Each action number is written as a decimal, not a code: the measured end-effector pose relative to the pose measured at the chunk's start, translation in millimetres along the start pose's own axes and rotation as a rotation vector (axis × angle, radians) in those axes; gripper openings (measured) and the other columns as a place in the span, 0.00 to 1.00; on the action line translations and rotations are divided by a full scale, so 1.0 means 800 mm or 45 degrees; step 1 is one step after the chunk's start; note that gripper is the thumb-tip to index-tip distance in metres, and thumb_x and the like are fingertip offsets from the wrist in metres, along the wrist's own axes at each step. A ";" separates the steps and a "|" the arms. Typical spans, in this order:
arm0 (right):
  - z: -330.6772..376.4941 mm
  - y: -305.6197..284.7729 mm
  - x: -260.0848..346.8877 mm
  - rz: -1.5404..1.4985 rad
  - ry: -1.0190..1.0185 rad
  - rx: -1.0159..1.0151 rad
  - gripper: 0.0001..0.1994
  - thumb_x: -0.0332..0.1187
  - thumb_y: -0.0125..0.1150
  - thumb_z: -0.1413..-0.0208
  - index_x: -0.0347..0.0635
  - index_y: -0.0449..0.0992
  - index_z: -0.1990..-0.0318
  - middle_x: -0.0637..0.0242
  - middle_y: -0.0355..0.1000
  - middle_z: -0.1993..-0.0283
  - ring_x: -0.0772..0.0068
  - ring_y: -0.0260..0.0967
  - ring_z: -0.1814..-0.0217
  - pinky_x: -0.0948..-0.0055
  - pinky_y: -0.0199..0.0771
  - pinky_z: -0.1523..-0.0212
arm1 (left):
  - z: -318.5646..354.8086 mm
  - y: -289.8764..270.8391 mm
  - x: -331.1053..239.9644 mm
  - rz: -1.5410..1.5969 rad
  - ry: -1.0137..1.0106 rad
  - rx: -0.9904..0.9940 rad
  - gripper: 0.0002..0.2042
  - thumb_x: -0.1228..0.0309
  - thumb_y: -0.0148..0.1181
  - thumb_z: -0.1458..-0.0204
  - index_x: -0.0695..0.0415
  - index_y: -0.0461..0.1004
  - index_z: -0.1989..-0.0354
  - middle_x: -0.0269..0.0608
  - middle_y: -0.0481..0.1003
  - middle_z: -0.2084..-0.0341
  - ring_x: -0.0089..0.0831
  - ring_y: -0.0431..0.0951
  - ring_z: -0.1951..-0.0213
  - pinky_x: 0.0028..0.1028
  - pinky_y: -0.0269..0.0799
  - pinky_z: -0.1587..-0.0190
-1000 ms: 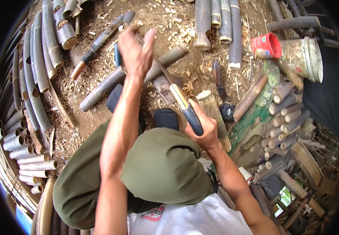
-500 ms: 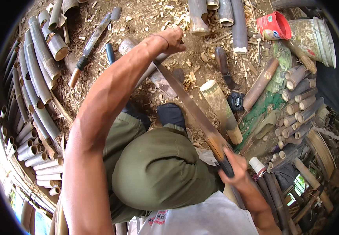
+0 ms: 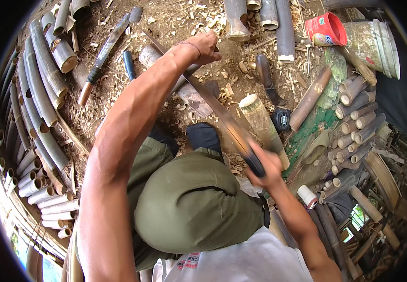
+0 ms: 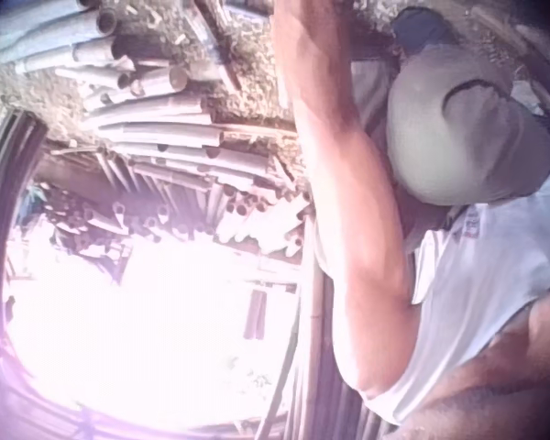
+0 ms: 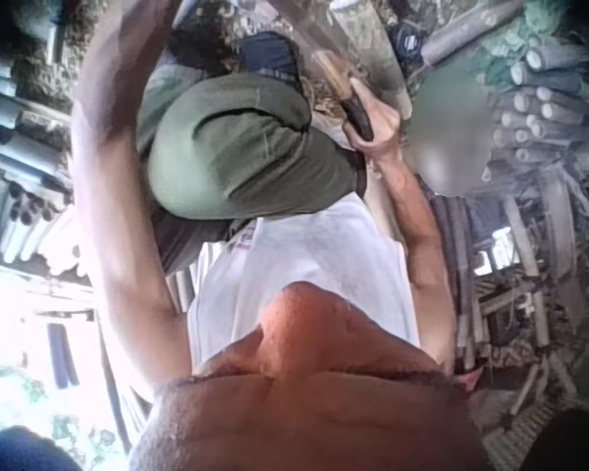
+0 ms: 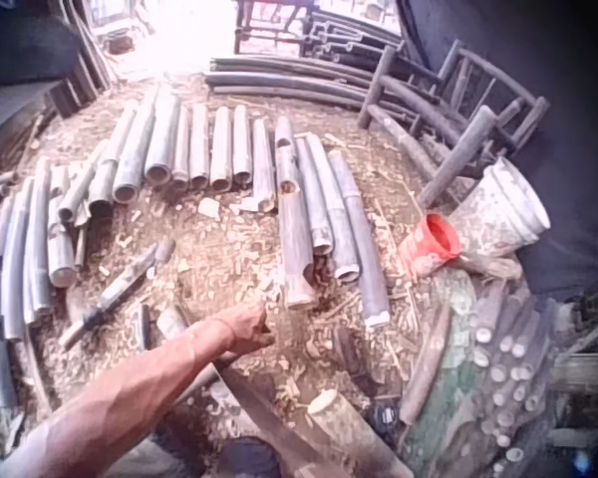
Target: The person measures a piece of bamboo with a tape measure, cuts it to length using a hand saw, and then uses a knife to carve and smooth the edges of the bamboo segments.
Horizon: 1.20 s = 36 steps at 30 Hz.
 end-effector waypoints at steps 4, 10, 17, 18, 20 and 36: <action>-0.089 0.047 0.007 -0.056 -0.005 -0.134 0.34 0.21 0.62 0.62 0.33 0.71 0.39 0.48 0.76 0.65 0.59 0.76 0.73 0.68 0.75 0.70 | -0.007 -0.005 -0.006 -0.041 -0.032 -0.001 0.28 0.47 0.62 0.44 0.65 0.67 0.55 0.53 0.73 0.62 0.44 0.75 0.58 0.39 0.72 0.52; 0.139 -0.071 0.029 0.091 0.136 0.166 0.34 0.23 0.57 0.72 0.16 0.71 0.48 0.36 0.78 0.61 0.43 0.81 0.57 0.59 0.78 0.51 | 0.010 0.000 -0.002 0.020 -0.031 0.031 0.26 0.50 0.61 0.42 0.65 0.68 0.55 0.53 0.77 0.63 0.40 0.78 0.59 0.35 0.77 0.54; -0.093 0.068 -0.020 -0.056 -0.053 -0.136 0.35 0.24 0.66 0.62 0.33 0.71 0.39 0.53 0.76 0.70 0.58 0.73 0.77 0.65 0.75 0.73 | -0.008 0.001 -0.008 -0.118 0.073 -0.076 0.34 0.44 0.63 0.47 0.69 0.65 0.54 0.61 0.74 0.58 0.51 0.77 0.55 0.40 0.72 0.49; -0.109 0.067 -0.011 -0.075 -0.119 -0.208 0.35 0.24 0.67 0.62 0.35 0.71 0.38 0.53 0.76 0.71 0.58 0.74 0.77 0.66 0.75 0.74 | -0.009 0.004 -0.005 -0.132 0.068 -0.089 0.34 0.44 0.63 0.47 0.68 0.65 0.54 0.61 0.74 0.58 0.51 0.77 0.55 0.40 0.72 0.49; -0.066 0.040 -0.004 0.026 -0.001 -0.046 0.35 0.24 0.66 0.62 0.33 0.70 0.39 0.52 0.77 0.69 0.58 0.77 0.74 0.65 0.77 0.72 | -0.010 0.008 0.005 -0.066 0.042 -0.061 0.35 0.43 0.62 0.46 0.68 0.63 0.52 0.60 0.73 0.58 0.49 0.76 0.55 0.39 0.73 0.50; -0.049 0.022 -0.001 -0.039 0.073 0.004 0.37 0.25 0.67 0.64 0.34 0.70 0.38 0.48 0.80 0.62 0.54 0.79 0.70 0.62 0.80 0.66 | -0.010 0.006 0.005 -0.121 -0.056 0.011 0.37 0.42 0.62 0.47 0.68 0.60 0.50 0.59 0.71 0.56 0.45 0.75 0.54 0.38 0.74 0.48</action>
Point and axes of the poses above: each hand's wrist, its own z-axis away from the middle knuckle, its own y-axis out of the palm, x = y × z, the point moved 7 cm from there along -z, towards the middle knuckle
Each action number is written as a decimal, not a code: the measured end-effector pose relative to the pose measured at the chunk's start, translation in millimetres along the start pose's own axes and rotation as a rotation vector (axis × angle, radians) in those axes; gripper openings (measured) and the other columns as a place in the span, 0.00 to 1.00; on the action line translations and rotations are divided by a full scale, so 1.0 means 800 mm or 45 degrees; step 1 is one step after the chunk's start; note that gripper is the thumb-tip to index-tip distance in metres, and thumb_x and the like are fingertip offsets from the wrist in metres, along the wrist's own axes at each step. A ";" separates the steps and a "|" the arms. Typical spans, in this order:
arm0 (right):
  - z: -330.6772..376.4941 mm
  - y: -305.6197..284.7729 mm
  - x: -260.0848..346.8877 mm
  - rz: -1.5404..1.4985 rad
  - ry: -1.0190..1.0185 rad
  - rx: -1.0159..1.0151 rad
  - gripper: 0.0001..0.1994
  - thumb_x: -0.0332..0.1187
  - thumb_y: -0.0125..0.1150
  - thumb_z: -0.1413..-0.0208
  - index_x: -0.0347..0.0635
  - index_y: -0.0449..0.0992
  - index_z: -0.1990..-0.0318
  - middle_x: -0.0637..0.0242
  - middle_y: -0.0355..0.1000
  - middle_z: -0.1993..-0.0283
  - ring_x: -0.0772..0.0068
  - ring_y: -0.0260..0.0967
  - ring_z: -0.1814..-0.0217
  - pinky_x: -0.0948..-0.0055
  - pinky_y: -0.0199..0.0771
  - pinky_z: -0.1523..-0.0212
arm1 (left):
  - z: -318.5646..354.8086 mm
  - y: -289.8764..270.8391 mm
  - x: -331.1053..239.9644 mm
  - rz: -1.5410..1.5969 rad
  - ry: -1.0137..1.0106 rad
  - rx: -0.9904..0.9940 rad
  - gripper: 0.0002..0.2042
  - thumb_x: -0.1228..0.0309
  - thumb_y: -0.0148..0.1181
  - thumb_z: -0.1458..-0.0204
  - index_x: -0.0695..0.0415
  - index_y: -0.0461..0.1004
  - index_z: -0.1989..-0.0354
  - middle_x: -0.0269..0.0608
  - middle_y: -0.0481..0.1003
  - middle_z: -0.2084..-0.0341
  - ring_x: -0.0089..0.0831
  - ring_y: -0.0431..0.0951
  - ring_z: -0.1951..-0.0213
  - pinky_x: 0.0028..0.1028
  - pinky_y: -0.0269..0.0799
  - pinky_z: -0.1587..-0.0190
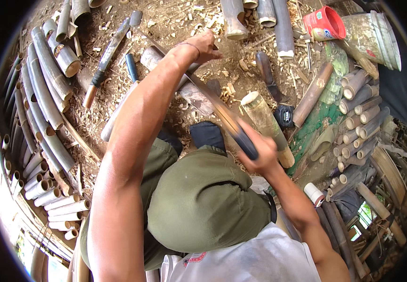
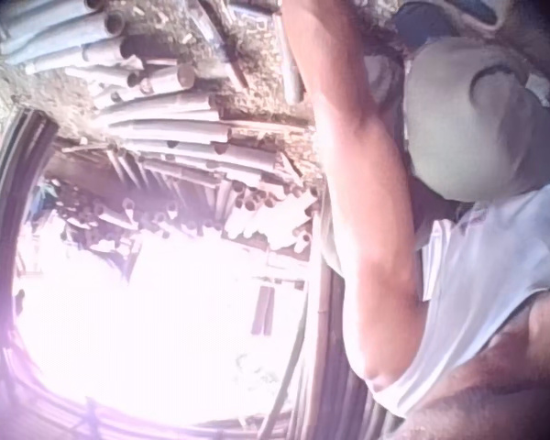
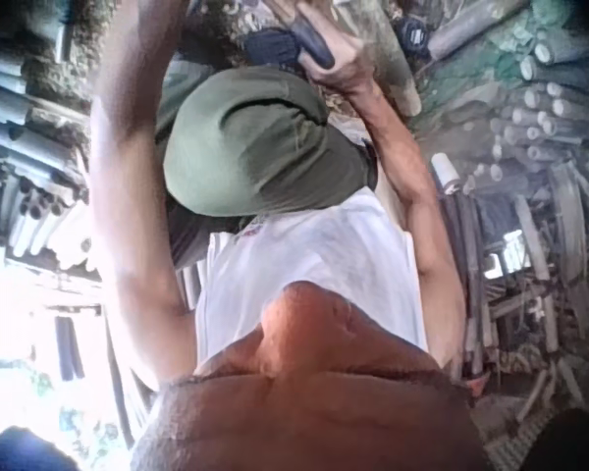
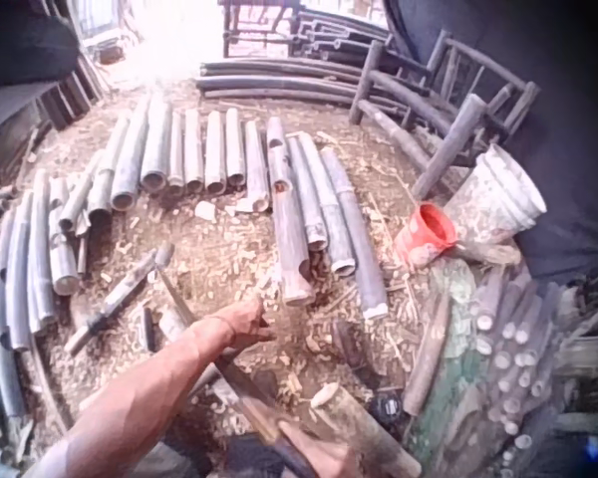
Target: The person measures a piece of bamboo with a tape measure, cuts it to length using a hand saw, and then uses a knife to carve and smooth the edges of the bamboo segments.
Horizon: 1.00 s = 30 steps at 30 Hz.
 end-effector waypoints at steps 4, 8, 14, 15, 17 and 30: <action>0.158 -0.094 0.017 0.109 -0.012 0.053 0.34 0.21 0.59 0.72 0.21 0.73 0.47 0.47 0.77 0.69 0.52 0.79 0.72 0.61 0.80 0.65 | 0.004 0.004 -0.001 0.064 -0.009 0.058 0.35 0.42 0.61 0.47 0.67 0.61 0.53 0.57 0.72 0.57 0.44 0.75 0.54 0.40 0.74 0.51; 0.098 -0.048 -0.020 0.002 0.004 0.016 0.34 0.21 0.61 0.67 0.24 0.71 0.43 0.51 0.77 0.68 0.58 0.76 0.74 0.65 0.78 0.70 | 0.001 0.002 0.001 0.083 0.090 -0.052 0.34 0.45 0.64 0.46 0.67 0.60 0.54 0.59 0.72 0.60 0.45 0.75 0.56 0.39 0.73 0.52; -0.029 0.011 -0.013 -0.107 -0.135 -0.146 0.33 0.22 0.62 0.61 0.25 0.70 0.41 0.44 0.78 0.63 0.56 0.78 0.73 0.66 0.79 0.69 | -0.006 0.012 0.035 0.260 0.076 -0.114 0.33 0.52 0.68 0.49 0.66 0.59 0.51 0.58 0.74 0.60 0.47 0.76 0.56 0.39 0.75 0.49; -0.019 0.004 -0.011 -0.111 -0.165 -0.172 0.33 0.22 0.62 0.61 0.25 0.70 0.41 0.43 0.78 0.63 0.56 0.79 0.73 0.65 0.79 0.68 | -0.005 0.009 0.034 0.250 0.073 -0.115 0.32 0.53 0.69 0.49 0.66 0.60 0.50 0.56 0.74 0.60 0.46 0.76 0.57 0.38 0.75 0.49; 0.016 -0.024 -0.006 -0.084 -0.136 -0.128 0.33 0.20 0.61 0.65 0.24 0.71 0.42 0.44 0.78 0.62 0.55 0.79 0.71 0.66 0.79 0.66 | 0.003 0.005 0.020 0.332 -0.103 0.083 0.30 0.51 0.68 0.49 0.65 0.64 0.52 0.51 0.74 0.61 0.43 0.76 0.57 0.37 0.76 0.51; 0.015 -0.018 -0.035 -0.149 -0.063 -0.039 0.31 0.21 0.59 0.61 0.25 0.70 0.41 0.43 0.77 0.56 0.55 0.81 0.64 0.68 0.79 0.62 | 0.007 -0.006 0.044 0.272 -0.066 -0.008 0.32 0.45 0.64 0.47 0.55 0.66 0.42 0.49 0.76 0.53 0.40 0.77 0.52 0.39 0.75 0.48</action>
Point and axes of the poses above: each hand's wrist, its own z-axis away from the middle knuckle, its own y-axis out of the palm, x = y × z, the point moved 7 cm from there along -z, towards the middle knuckle
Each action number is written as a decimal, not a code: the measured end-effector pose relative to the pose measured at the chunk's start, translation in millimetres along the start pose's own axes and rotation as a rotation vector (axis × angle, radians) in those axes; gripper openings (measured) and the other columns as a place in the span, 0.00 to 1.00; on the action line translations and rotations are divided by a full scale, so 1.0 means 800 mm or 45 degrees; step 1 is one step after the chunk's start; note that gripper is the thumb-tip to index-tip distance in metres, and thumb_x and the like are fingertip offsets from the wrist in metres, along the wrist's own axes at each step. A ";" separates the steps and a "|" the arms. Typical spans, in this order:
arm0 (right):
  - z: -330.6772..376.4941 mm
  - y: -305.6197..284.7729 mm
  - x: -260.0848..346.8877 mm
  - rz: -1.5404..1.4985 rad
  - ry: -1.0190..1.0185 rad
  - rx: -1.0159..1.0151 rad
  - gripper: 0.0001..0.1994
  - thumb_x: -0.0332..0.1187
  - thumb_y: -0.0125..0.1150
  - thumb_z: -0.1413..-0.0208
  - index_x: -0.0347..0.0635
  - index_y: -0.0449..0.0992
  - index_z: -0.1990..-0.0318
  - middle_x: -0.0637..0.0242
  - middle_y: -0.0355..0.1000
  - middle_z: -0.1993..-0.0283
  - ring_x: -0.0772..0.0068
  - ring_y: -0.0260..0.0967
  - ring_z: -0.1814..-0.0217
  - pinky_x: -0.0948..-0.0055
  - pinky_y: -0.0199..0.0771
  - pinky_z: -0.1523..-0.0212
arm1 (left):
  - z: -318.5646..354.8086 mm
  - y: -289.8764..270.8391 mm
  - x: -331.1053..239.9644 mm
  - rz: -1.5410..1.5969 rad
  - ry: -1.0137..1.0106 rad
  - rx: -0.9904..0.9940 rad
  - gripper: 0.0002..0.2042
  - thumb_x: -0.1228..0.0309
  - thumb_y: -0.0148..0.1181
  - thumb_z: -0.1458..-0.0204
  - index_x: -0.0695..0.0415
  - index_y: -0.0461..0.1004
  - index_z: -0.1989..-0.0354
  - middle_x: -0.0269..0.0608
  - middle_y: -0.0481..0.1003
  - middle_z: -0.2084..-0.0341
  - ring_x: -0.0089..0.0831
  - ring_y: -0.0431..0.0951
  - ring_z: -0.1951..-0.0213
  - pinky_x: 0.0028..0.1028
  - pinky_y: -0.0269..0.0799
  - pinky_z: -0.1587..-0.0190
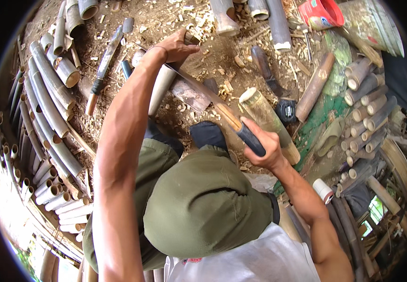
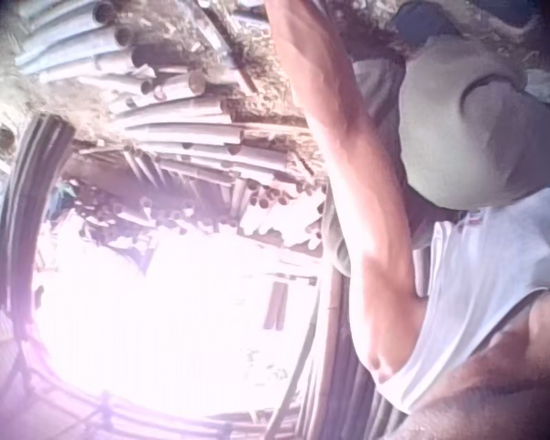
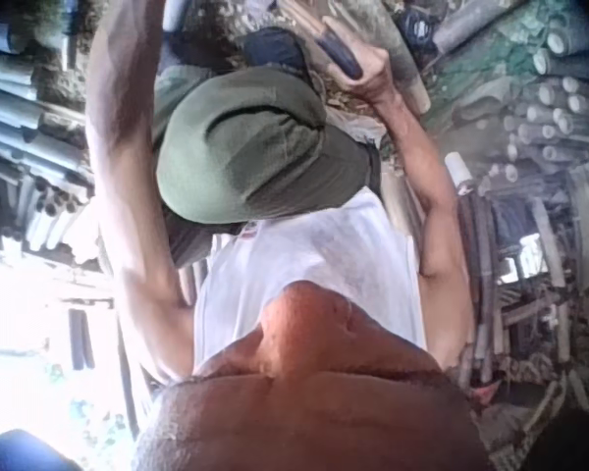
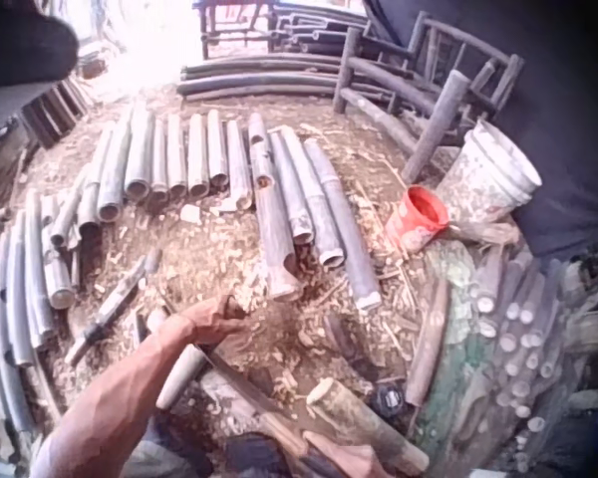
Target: The person measures a piece of bamboo with a tape measure, cuts it to length using a hand saw, and then uses a knife to carve and smooth the edges of the bamboo segments.
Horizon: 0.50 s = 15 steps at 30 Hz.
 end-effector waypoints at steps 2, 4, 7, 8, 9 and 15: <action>-0.004 -0.003 -0.001 0.027 -0.035 0.002 0.31 0.21 0.59 0.61 0.23 0.70 0.43 0.40 0.77 0.54 0.52 0.81 0.59 0.67 0.80 0.58 | 0.000 -0.010 0.003 0.084 0.036 -0.029 0.30 0.46 0.64 0.46 0.55 0.66 0.43 0.48 0.76 0.54 0.38 0.77 0.53 0.40 0.76 0.49; 0.000 -0.012 0.023 0.060 -0.160 -0.057 0.32 0.22 0.62 0.64 0.23 0.70 0.43 0.42 0.77 0.55 0.51 0.81 0.62 0.65 0.82 0.60 | -0.002 0.006 0.007 0.149 -0.070 0.058 0.35 0.43 0.63 0.47 0.55 0.64 0.39 0.51 0.75 0.49 0.42 0.76 0.46 0.39 0.73 0.43; 0.010 -0.041 0.050 0.106 -0.090 0.063 0.33 0.21 0.63 0.65 0.22 0.71 0.44 0.47 0.78 0.64 0.53 0.80 0.68 0.64 0.81 0.65 | -0.009 -0.001 0.026 -0.008 -0.174 0.024 0.40 0.36 0.60 0.49 0.55 0.62 0.37 0.54 0.72 0.44 0.45 0.72 0.41 0.39 0.68 0.38; 0.020 -0.049 0.054 0.125 -0.040 0.115 0.33 0.21 0.63 0.66 0.21 0.71 0.44 0.48 0.78 0.66 0.53 0.79 0.70 0.64 0.80 0.66 | -0.012 0.003 0.033 -0.003 -0.166 0.059 0.41 0.35 0.59 0.49 0.55 0.62 0.36 0.55 0.71 0.43 0.45 0.71 0.40 0.40 0.67 0.37; 0.029 -0.055 0.055 0.127 -0.055 0.102 0.33 0.22 0.63 0.65 0.23 0.71 0.43 0.49 0.78 0.67 0.54 0.79 0.71 0.64 0.80 0.66 | -0.015 0.004 0.033 0.000 -0.157 0.089 0.42 0.35 0.58 0.49 0.55 0.62 0.36 0.55 0.71 0.43 0.46 0.71 0.39 0.40 0.66 0.37; -0.006 0.003 -0.009 0.134 0.038 0.079 0.33 0.26 0.62 0.61 0.33 0.71 0.40 0.49 0.78 0.67 0.55 0.78 0.71 0.63 0.80 0.67 | -0.010 0.011 -0.056 0.147 0.118 0.218 0.38 0.37 0.59 0.47 0.56 0.66 0.37 0.51 0.77 0.55 0.39 0.79 0.55 0.36 0.76 0.52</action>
Point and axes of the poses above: each hand's wrist, its own z-axis away from the middle knuckle, its own y-axis out of the palm, x = y × z, the point moved 7 cm from there along -z, towards the middle knuckle
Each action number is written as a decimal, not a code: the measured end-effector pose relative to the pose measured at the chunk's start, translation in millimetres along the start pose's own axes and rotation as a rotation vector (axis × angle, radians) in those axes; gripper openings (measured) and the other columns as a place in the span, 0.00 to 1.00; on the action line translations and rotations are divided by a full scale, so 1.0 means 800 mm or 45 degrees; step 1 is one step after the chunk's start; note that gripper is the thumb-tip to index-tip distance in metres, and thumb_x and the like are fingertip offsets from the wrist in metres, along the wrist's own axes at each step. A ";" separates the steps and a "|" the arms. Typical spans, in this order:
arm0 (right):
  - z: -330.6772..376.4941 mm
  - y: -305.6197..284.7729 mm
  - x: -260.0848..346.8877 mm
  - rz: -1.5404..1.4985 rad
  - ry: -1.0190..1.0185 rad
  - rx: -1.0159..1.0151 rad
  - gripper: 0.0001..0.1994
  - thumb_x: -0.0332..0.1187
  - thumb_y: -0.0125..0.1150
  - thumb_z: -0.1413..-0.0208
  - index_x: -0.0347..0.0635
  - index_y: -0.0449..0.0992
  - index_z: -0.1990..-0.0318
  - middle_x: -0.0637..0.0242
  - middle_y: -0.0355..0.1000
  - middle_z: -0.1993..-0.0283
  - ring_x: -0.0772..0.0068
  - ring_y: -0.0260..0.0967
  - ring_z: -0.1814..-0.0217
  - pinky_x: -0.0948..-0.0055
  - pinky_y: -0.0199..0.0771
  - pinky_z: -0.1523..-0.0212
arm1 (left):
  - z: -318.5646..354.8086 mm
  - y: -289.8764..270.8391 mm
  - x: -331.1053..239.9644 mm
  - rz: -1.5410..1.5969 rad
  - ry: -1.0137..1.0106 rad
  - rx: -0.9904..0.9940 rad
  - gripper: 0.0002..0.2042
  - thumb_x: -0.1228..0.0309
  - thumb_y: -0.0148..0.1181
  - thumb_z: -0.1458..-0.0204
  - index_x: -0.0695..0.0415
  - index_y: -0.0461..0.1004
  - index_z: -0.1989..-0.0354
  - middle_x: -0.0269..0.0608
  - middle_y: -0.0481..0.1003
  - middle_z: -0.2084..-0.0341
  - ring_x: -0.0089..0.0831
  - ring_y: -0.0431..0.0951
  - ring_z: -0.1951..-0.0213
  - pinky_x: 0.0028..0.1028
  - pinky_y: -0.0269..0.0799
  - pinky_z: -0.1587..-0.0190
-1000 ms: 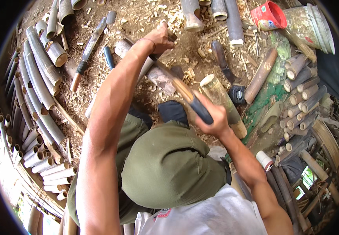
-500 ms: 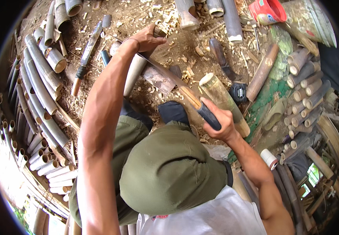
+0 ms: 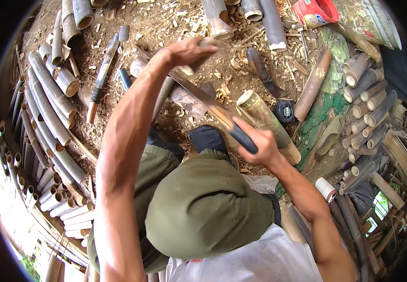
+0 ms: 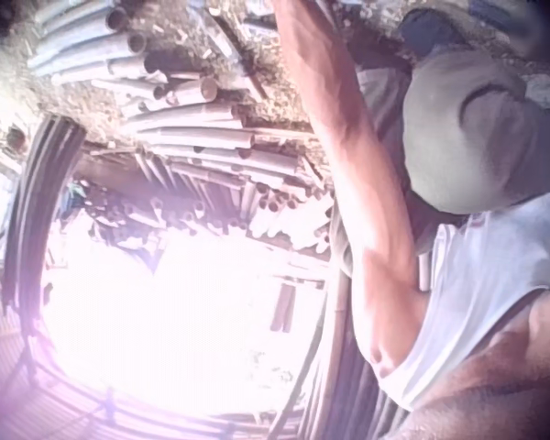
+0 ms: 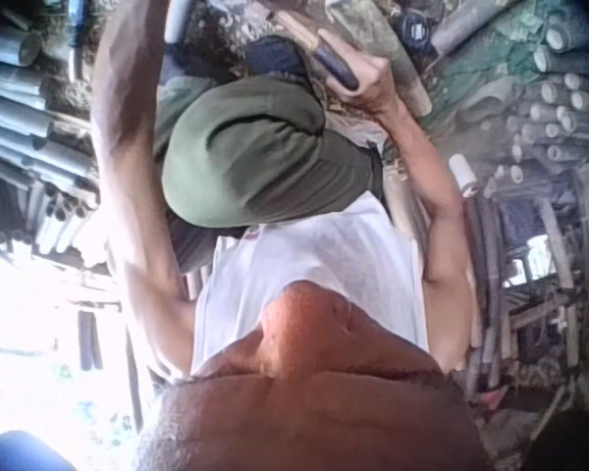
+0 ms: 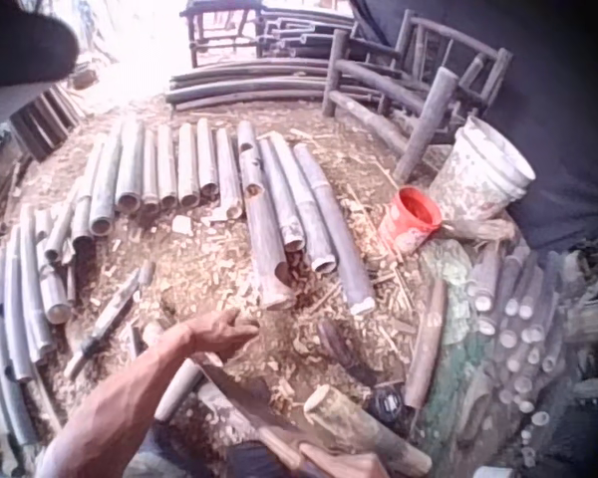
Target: The person measures a piece of bamboo with a tape measure, cuts it to length using a hand saw, and then uses a knife to carve and smooth the edges of the bamboo segments.
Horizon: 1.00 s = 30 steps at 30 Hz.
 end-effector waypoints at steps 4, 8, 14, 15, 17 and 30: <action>0.010 -0.003 -0.002 -0.121 -0.104 -0.158 0.30 0.25 0.61 0.60 0.28 0.72 0.43 0.46 0.79 0.60 0.54 0.80 0.68 0.64 0.81 0.66 | 0.046 -0.050 -0.112 0.091 0.203 -0.128 0.37 0.38 0.58 0.46 0.59 0.69 0.40 0.45 0.78 0.61 0.32 0.81 0.63 0.33 0.80 0.62; 0.010 -0.043 0.003 0.191 -0.285 -0.179 0.29 0.26 0.65 0.59 0.31 0.73 0.43 0.53 0.78 0.63 0.59 0.78 0.67 0.64 0.80 0.63 | 0.099 -0.064 -0.116 0.186 0.315 -0.010 0.20 0.54 0.54 0.38 0.55 0.74 0.45 0.40 0.76 0.64 0.33 0.78 0.64 0.32 0.78 0.63; 0.009 -0.041 -0.031 0.383 -0.171 -0.162 0.46 0.70 0.57 0.48 0.39 0.65 0.34 0.49 0.60 0.37 0.51 0.66 0.41 0.50 0.71 0.40 | 0.172 0.050 -0.138 0.740 0.394 0.264 0.30 0.54 0.62 0.47 0.69 0.72 0.44 0.47 0.80 0.57 0.27 0.80 0.59 0.28 0.78 0.57; 0.004 -0.041 -0.017 0.396 -0.277 -0.278 0.48 0.72 0.55 0.49 0.38 0.65 0.34 0.47 0.56 0.33 0.48 0.65 0.38 0.50 0.71 0.39 | 0.187 0.067 -0.156 0.673 0.495 0.381 0.29 0.56 0.64 0.48 0.67 0.73 0.44 0.47 0.81 0.56 0.28 0.81 0.58 0.28 0.77 0.55; -0.010 -0.020 0.014 0.169 -0.215 0.050 0.49 0.71 0.58 0.50 0.40 0.61 0.31 0.45 0.60 0.36 0.48 0.65 0.37 0.53 0.74 0.41 | 0.198 0.097 -0.165 0.531 0.071 0.353 0.29 0.55 0.69 0.51 0.67 0.76 0.49 0.46 0.82 0.66 0.26 0.80 0.63 0.29 0.76 0.59; -0.097 -0.608 -0.045 0.057 0.651 -1.065 0.37 0.53 0.66 0.48 0.24 0.68 0.44 0.45 0.77 0.54 0.58 0.81 0.67 0.62 0.83 0.68 | 0.408 -0.070 -0.027 -0.333 -0.388 -0.513 0.27 0.52 0.63 0.51 0.68 0.76 0.55 0.56 0.81 0.66 0.45 0.82 0.59 0.37 0.76 0.53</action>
Point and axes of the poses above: each hand's wrist, its own z-axis away from the middle knuckle, its own y-axis out of the palm, x = y × z, the point moved 7 cm from there along -z, towards the middle knuckle
